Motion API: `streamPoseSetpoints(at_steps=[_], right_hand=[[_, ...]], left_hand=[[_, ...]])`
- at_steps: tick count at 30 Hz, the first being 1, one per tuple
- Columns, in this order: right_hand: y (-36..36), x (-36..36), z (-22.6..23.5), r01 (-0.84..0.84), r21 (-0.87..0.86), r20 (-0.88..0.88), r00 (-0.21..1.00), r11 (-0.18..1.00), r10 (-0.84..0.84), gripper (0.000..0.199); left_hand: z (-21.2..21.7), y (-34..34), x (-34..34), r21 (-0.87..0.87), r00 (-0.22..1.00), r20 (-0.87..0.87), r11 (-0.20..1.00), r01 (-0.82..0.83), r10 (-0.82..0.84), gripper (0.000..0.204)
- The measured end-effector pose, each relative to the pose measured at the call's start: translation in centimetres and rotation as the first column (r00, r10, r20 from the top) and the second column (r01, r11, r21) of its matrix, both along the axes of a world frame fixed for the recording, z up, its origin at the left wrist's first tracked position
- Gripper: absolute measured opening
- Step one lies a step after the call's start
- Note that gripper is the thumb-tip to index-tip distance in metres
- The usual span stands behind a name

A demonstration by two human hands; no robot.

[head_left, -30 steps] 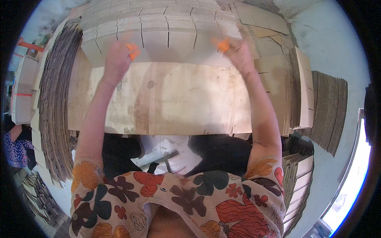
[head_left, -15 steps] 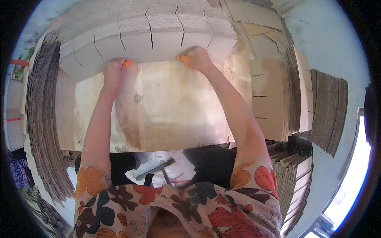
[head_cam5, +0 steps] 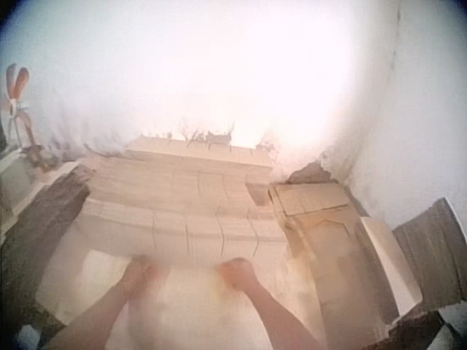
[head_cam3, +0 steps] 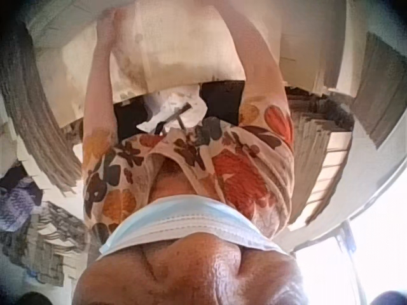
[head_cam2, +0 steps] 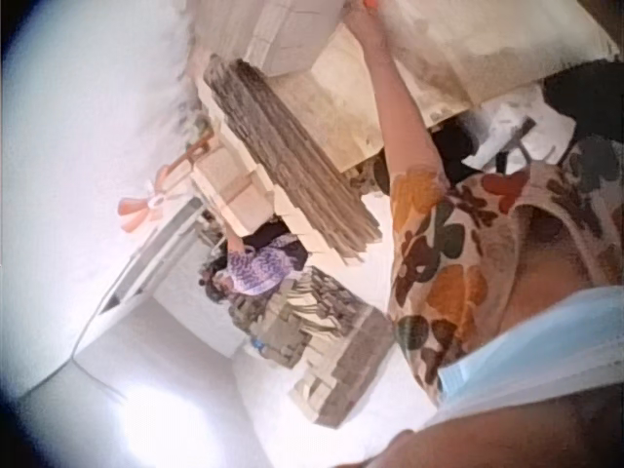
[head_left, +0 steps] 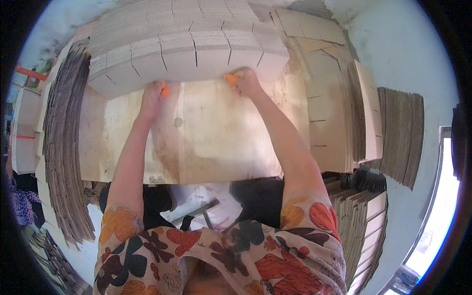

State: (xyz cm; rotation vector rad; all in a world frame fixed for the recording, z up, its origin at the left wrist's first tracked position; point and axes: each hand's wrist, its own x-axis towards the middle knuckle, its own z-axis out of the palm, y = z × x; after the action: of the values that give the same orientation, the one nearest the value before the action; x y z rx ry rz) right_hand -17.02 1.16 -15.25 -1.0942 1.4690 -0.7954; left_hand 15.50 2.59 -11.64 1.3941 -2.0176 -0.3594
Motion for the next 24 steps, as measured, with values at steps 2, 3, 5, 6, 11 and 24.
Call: streamPoseSetpoints(at_steps=[2, 3, 5, 6, 11, 24], right_hand=[[0.2, 2.7, 4.9, -0.106, 0.081, -0.140, 0.983, 0.991, 0.116, 0.037], [0.9, 2.1, 4.9, -0.084, 0.088, -0.115, 0.989, 0.993, 0.094, 0.037], [0.7, 1.7, 4.3, -0.063, 0.069, -0.046, 0.997, 0.996, 0.066, 0.038], [1.3, 1.5, 3.9, -0.115, -0.110, -0.183, 0.979, 0.987, 0.093, 0.039], [8.2, 2.2, 6.3, -0.377, -0.008, -0.340, 0.872, 0.926, 0.352, 0.046], [4.7, 2.2, 17.4, 0.021, -0.348, 0.314, 0.945, 0.937, 0.096, 0.018]], left_hand=[[-0.5, -0.6, 1.8, 0.143, 0.995, 0.099, 0.989, -0.043, 0.029, 0.009], [-0.8, -0.9, 1.4, 0.209, 0.992, 0.122, 0.977, -0.039, 0.013, 0.007], [-1.2, -1.3, 1.8, 0.259, 0.999, -0.030, 0.965, 0.042, -0.035, 0.007], [-1.5, -1.4, 2.0, 0.279, 0.993, -0.106, 0.957, 0.081, -0.053, 0.007], [0.0, 4.4, 1.5, 0.200, 0.966, -0.259, 0.977, 0.068, -0.014, 0.009], [0.2, 4.2, 1.5, 0.196, 0.987, -0.160, 0.979, 0.050, -0.019, 0.022]])
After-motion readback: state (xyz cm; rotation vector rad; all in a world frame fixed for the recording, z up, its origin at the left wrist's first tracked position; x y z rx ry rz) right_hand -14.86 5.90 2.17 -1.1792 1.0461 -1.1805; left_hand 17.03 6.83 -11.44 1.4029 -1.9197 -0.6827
